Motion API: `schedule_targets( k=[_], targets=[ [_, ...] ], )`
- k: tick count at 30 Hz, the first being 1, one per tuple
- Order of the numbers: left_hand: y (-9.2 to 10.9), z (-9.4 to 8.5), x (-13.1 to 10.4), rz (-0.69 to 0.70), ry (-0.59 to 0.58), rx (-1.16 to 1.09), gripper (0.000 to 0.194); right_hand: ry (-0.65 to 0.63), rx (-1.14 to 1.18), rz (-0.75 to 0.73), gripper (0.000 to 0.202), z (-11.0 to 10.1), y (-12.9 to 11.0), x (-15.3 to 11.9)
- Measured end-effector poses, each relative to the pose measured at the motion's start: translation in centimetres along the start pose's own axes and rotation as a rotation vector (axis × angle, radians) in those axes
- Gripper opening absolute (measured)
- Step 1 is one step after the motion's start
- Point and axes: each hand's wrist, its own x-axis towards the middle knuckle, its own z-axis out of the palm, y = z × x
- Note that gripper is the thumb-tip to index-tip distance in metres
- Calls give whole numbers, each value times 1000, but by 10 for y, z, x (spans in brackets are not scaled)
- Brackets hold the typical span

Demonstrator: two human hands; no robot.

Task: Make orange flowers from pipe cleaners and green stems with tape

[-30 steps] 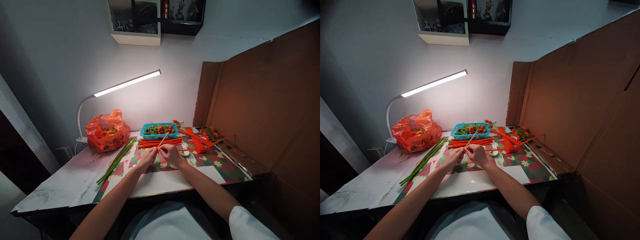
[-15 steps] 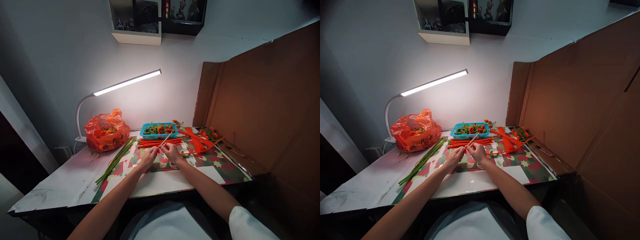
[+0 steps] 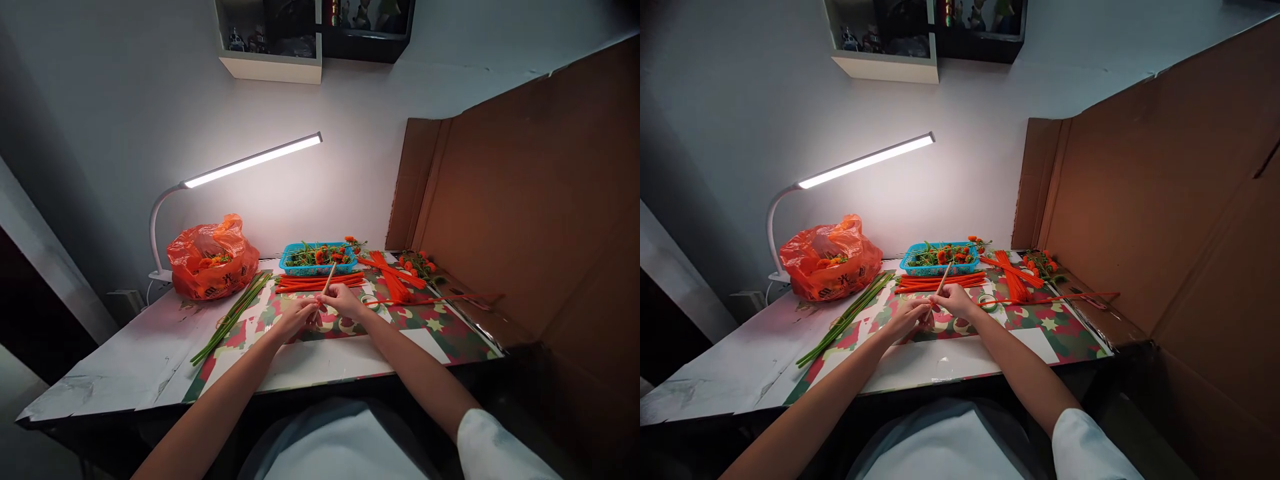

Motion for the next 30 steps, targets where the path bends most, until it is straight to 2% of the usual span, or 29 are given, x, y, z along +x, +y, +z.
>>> schedule_targets(
  k=[8, 14, 24, 30],
  targets=[
    [-12, -5, 3, -20, -95, 25, 43, -118, -56, -2, 42, -7, 2, -1],
    [-21, -6, 4, 1, -73, 62, 44, -116, -109, -3, 44, -8, -7, -4],
    [-9, 5, 0, -14, 52, 81, 41, -84, -94, 12, 43, -5, -10, -6],
    [-5, 4, 0, -20, -38, -48, 44, -133, -5, -16, 43, -6, -9, -5]
  ],
)
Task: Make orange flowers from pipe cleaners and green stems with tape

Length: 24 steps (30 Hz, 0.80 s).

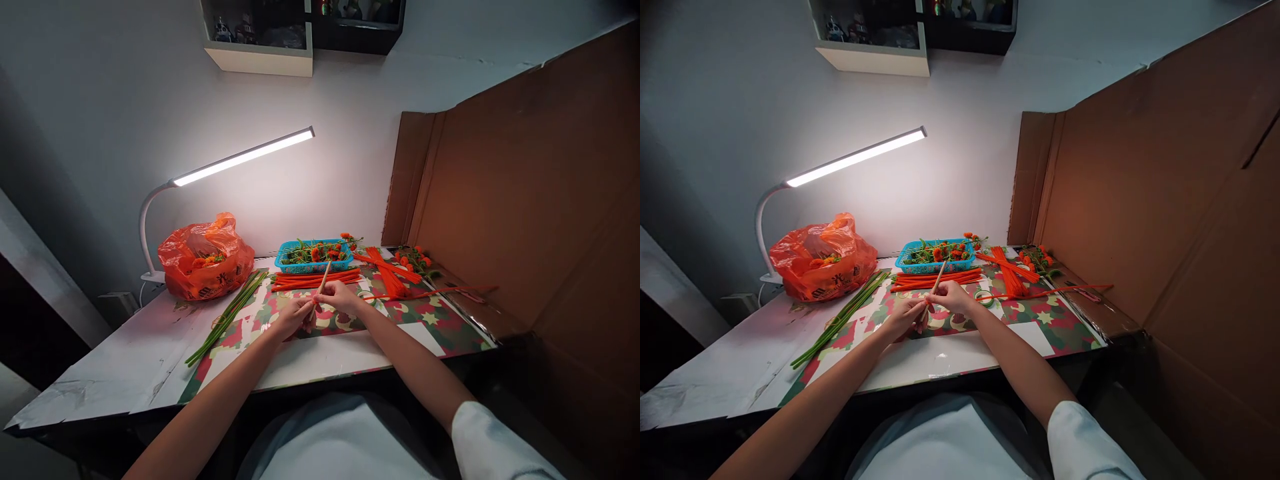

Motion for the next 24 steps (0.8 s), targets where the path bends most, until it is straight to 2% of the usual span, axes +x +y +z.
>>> schedule_targets(
  k=[9, 17, 24],
  targets=[
    [5, 3, -4, -113, 20, -168, 33, -15, 24, -41, 40, -1, 1, 0],
    [2, 6, 0, -6, 75, -127, 45, 139, 65, 2, 40, 2, 5, 2],
    [-5, -2, 4, -11, 215, -131, 40, 236, -159, -14, 31, 5, -2, -3]
  ],
)
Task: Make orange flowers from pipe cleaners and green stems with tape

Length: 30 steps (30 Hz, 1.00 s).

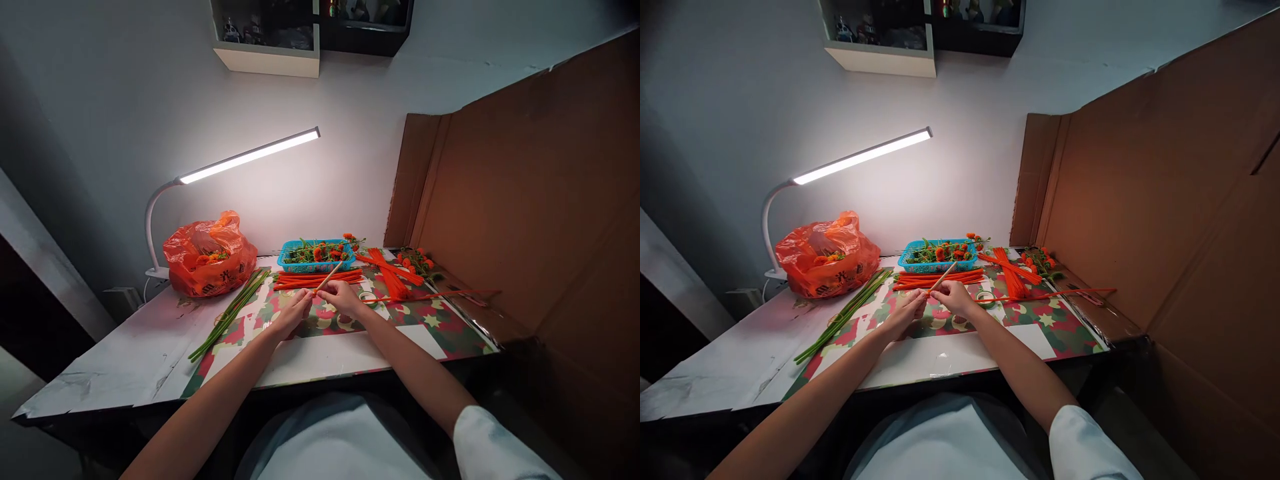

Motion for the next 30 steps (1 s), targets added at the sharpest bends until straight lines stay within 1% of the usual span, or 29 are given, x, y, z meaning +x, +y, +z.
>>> schedule_targets(
  k=[3, 5, 7, 9, 11, 14, 17, 19, 22, 24, 25, 26, 27, 30],
  targets=[
    [0, -1, 0, 35, 27, 21, 35, 24, -48, -19, 31, 2, -4, -2],
    [1, 0, 0, 52, 69, 48, 32, 23, -47, -26, 32, 4, -5, -3],
    [2, 2, -1, 63, 109, 74, 31, 3, -22, -24, 33, 7, -3, -2],
    [4, 3, -2, 75, 112, 67, 32, -43, 29, 0, 36, 9, 1, 0],
    [6, 3, -3, 92, 70, 24, 35, -121, 88, 32, 39, 8, 5, 3],
    [12, 2, -4, 80, -14, -43, 38, -239, 128, 65, 41, 0, 5, 5],
    [20, -3, -7, 34, -97, -66, 37, -283, 111, 81, 39, -13, -4, 2],
    [23, -7, -10, 6, -188, -64, 37, -351, 65, 87, 39, -21, -11, 0],
    [24, -13, -12, -20, -336, 9, 37, -491, -42, 68, 38, -29, -20, 3],
    [25, -15, -11, -10, -388, 120, 37, -592, -163, 9, 31, -33, -25, 10],
    [26, -16, -11, 8, -389, 191, 37, -621, -246, -30, 27, -34, -29, 14],
    [28, -16, -9, 34, -373, 269, 38, -628, -344, -74, 21, -34, -32, 18],
    [30, -16, -8, 69, -340, 351, 39, -600, -454, -122, 16, -34, -36, 21],
    [38, -14, -3, 175, -198, 621, 37, -460, -780, -240, 10, -30, -47, 27]
  ],
)
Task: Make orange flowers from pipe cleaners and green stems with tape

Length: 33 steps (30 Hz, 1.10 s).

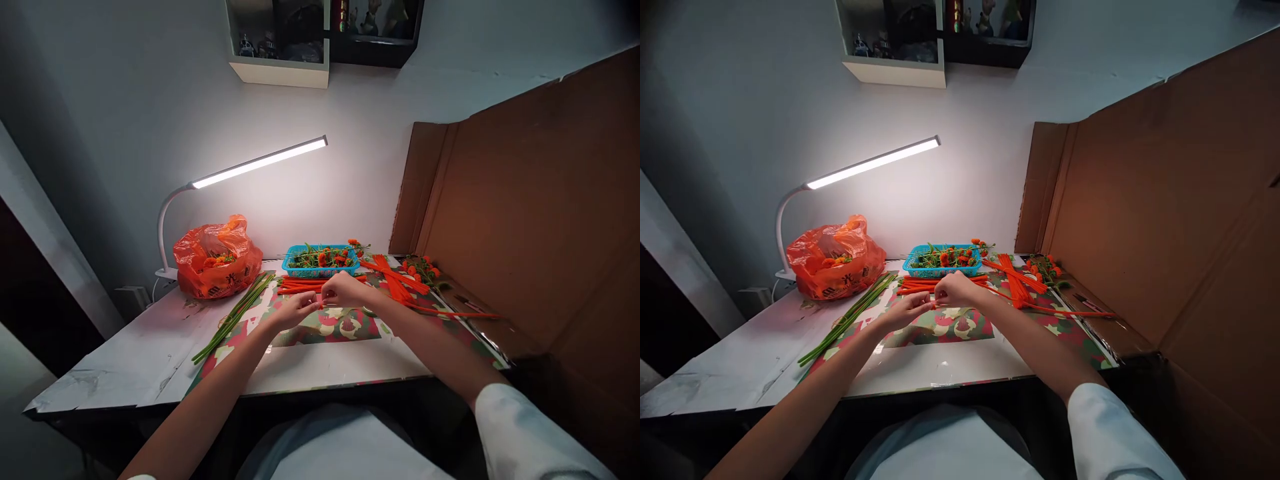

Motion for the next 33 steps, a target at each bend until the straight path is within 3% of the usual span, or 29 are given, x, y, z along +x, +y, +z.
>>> schedule_targets(
  k=[4, 7, 10, 14, 19, 22, 25, 29, 33],
  targets=[
    [4, -5, 13, -12, 118, 420, 25, 90, -323, 88, 16, 2, -7, 10],
    [3, -8, 29, -94, 227, 714, 26, 196, -468, 152, 18, 6, -4, 22],
    [-1, -8, 45, -171, 312, 822, 30, 320, -497, 212, 20, 10, 1, 33],
    [-12, -3, 57, -169, 476, 650, 33, 503, -345, 313, 21, 23, 6, 37],
    [-23, 4, 62, -96, 659, -35, 35, 659, -4, 375, 29, 44, 14, 31],
    [-24, 5, 61, -154, 522, -530, 36, 700, 246, 368, 39, 51, 23, 31],
    [-21, 3, 55, -167, 319, -837, 37, 696, 582, 304, 49, 53, 31, 31],
    [-18, -2, 42, -117, 128, -923, 35, 573, 878, 200, 50, 48, 34, 26],
    [-15, -8, 30, -97, -173, -782, 39, 285, 889, 189, 46, 41, 39, 12]
  ],
)
